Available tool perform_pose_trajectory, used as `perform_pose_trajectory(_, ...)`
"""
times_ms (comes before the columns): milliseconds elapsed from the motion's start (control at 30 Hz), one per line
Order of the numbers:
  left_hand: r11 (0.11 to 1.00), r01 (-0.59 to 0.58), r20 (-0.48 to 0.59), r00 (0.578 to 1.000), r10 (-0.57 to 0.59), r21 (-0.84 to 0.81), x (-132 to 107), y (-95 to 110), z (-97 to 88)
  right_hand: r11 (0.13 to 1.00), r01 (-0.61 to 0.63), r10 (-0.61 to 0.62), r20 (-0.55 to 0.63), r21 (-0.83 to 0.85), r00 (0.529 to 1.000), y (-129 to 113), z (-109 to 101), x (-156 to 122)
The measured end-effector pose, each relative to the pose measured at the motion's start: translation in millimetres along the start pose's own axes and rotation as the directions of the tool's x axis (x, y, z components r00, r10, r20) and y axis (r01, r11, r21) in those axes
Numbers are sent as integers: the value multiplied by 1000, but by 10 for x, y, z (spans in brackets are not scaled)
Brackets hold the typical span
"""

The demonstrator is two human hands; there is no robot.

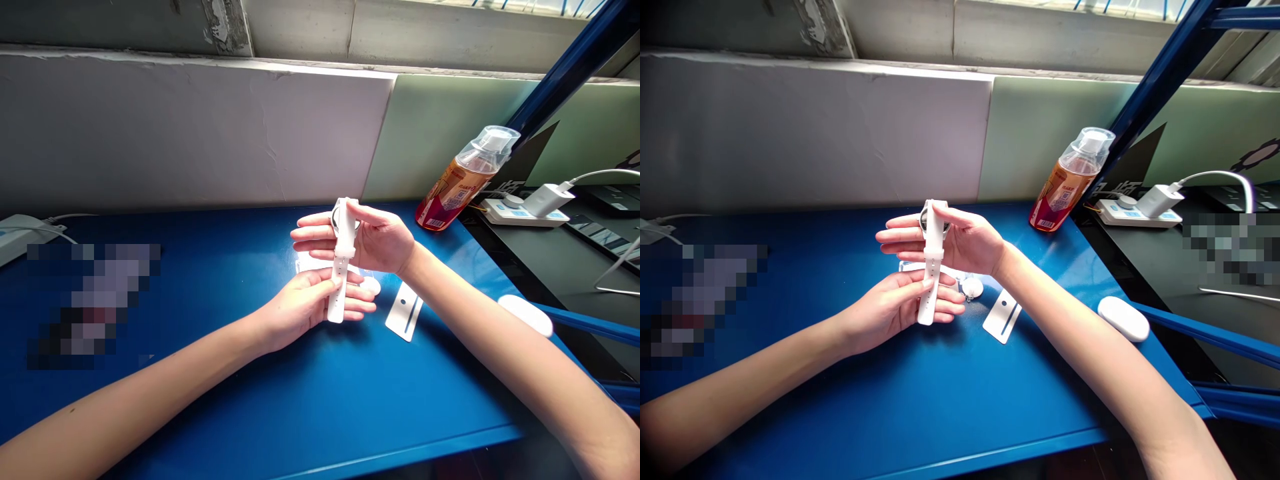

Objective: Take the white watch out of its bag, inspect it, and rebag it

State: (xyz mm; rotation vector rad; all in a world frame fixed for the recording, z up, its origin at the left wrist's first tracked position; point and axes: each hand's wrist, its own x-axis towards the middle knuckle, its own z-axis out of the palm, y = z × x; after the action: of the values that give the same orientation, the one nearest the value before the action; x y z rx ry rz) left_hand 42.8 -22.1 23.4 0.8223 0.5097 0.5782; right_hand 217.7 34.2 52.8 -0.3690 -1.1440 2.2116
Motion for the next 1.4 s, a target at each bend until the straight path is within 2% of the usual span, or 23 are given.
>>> perform_pose_trajectory(467,999,3,28,1000,-2,-51,5,13,-2,993,-65,69,-35,95,997,-43,21,2)
perform_pose_trajectory(600,998,0,23,1000,2,-60,5,20,2,990,-1,5,-27,141,1000,-31,27,5)
perform_pose_trajectory(800,998,23,24,999,-21,-57,-7,23,10,986,65,-41,-150,156,988,5,56,18)
perform_pose_trajectory(1033,999,26,54,998,-25,-25,-47,72,31,982,117,-83,-219,146,972,10,23,67)
perform_pose_trajectory(1167,1000,0,162,987,1,-9,-89,65,11,986,159,-139,-269,52,953,-15,27,72)
perform_pose_trajectory(1267,999,43,220,974,-48,28,-113,44,23,982,185,-166,-302,35,939,-19,30,78)
perform_pose_trajectory(1333,996,38,136,990,-49,78,-110,49,51,978,207,-188,-308,31,933,-9,25,89)
perform_pose_trajectory(1400,992,-22,21,1000,20,124,-90,72,80,971,238,-224,-318,5,921,10,21,104)
